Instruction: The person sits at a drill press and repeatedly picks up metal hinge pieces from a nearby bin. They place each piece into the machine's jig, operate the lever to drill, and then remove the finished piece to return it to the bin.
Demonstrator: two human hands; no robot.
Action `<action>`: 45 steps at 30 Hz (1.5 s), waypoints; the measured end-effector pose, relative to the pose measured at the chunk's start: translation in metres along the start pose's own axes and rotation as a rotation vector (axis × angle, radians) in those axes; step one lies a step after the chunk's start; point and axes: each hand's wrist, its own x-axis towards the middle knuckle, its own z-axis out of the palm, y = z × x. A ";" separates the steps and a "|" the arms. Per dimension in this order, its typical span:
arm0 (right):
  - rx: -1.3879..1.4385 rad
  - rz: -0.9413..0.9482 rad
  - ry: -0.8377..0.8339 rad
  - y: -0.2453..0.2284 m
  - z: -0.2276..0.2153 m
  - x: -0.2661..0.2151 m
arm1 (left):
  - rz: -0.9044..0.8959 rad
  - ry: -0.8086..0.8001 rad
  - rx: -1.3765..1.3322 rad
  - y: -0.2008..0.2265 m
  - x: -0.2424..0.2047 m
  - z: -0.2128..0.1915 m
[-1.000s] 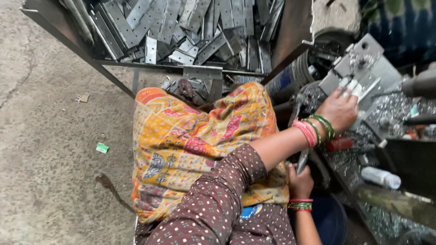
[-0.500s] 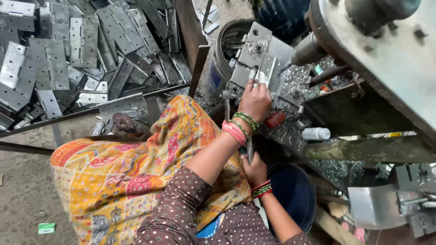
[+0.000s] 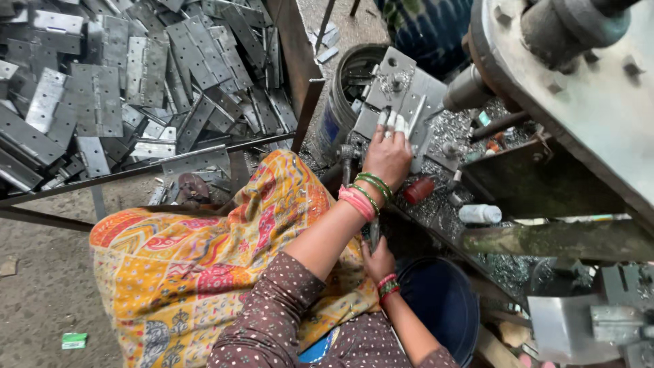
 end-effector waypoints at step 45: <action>0.251 0.166 -0.312 -0.072 -0.120 0.003 | -0.596 -0.128 0.678 -0.301 -0.199 -0.056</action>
